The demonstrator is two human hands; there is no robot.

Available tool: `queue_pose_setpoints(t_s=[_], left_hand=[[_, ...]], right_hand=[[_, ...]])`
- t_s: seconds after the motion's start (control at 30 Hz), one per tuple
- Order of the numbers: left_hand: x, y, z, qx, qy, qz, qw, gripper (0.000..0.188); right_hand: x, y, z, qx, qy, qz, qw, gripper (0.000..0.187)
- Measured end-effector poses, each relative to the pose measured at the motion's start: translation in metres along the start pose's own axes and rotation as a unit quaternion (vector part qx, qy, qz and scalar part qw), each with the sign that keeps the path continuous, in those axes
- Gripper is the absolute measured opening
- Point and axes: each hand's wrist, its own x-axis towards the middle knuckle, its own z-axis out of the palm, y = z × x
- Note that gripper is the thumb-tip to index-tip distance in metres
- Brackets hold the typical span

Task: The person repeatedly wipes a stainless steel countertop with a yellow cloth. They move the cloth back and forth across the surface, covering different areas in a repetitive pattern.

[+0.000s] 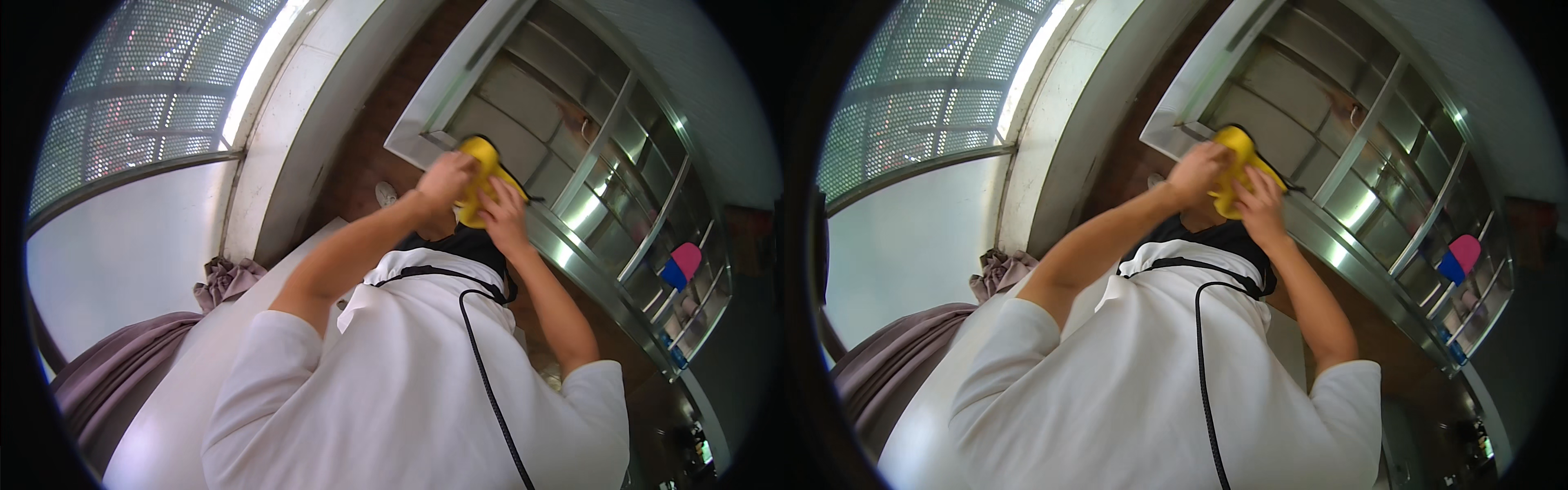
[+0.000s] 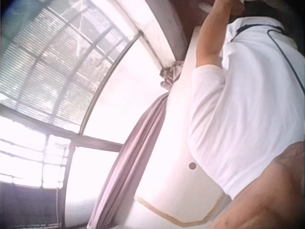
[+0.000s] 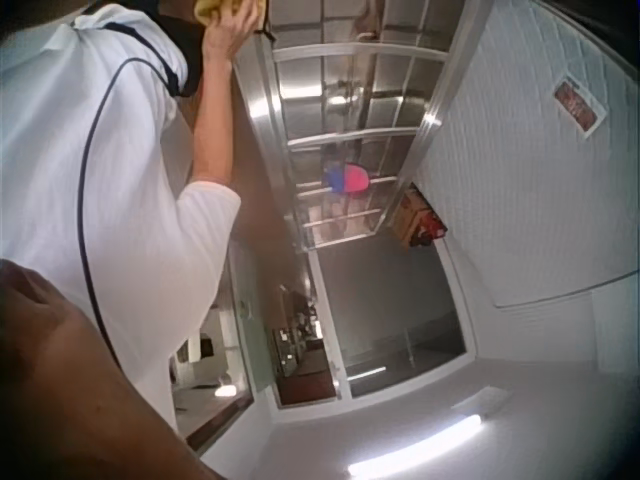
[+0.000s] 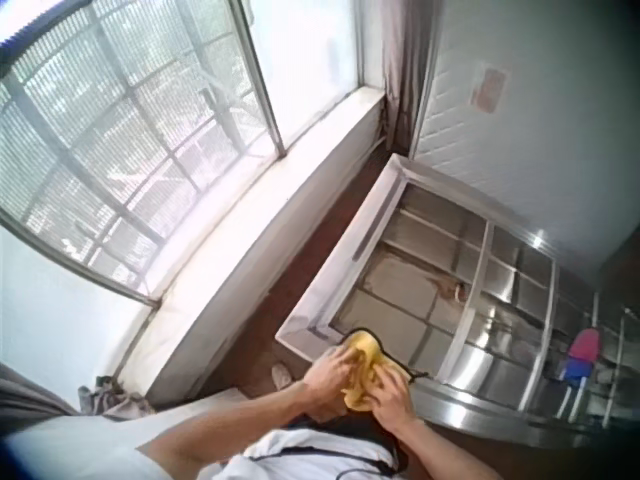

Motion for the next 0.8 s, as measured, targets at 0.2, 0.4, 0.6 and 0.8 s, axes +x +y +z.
queue_pose_setpoints(t_s=[0.2, 0.4, 0.6, 0.8], left_hand=[[-0.015, 0.038, 0.041, 0.094, 0.025, 0.047, 0.994, 0.059], [-0.052, -0.077, -0.011, 0.098, 0.072, 0.042, 0.992, 0.057], [-0.065, -0.149, -0.076, 0.245, -0.020, 0.008, 0.969, 0.066], [-0.078, -0.109, -0.056, 0.246, -0.068, 0.012, 0.967, 0.071]], right_hand=[[-0.027, -0.014, -0.020, -0.103, -0.074, 0.115, 0.985, 0.054], [0.072, -0.068, 0.041, -0.137, -0.074, 0.059, 0.986, 0.061], [0.152, -0.127, 0.110, -0.147, -0.011, 0.099, 0.984, 0.057], [0.110, -0.137, 0.089, -0.152, 0.002, 0.110, 0.982, 0.051]])
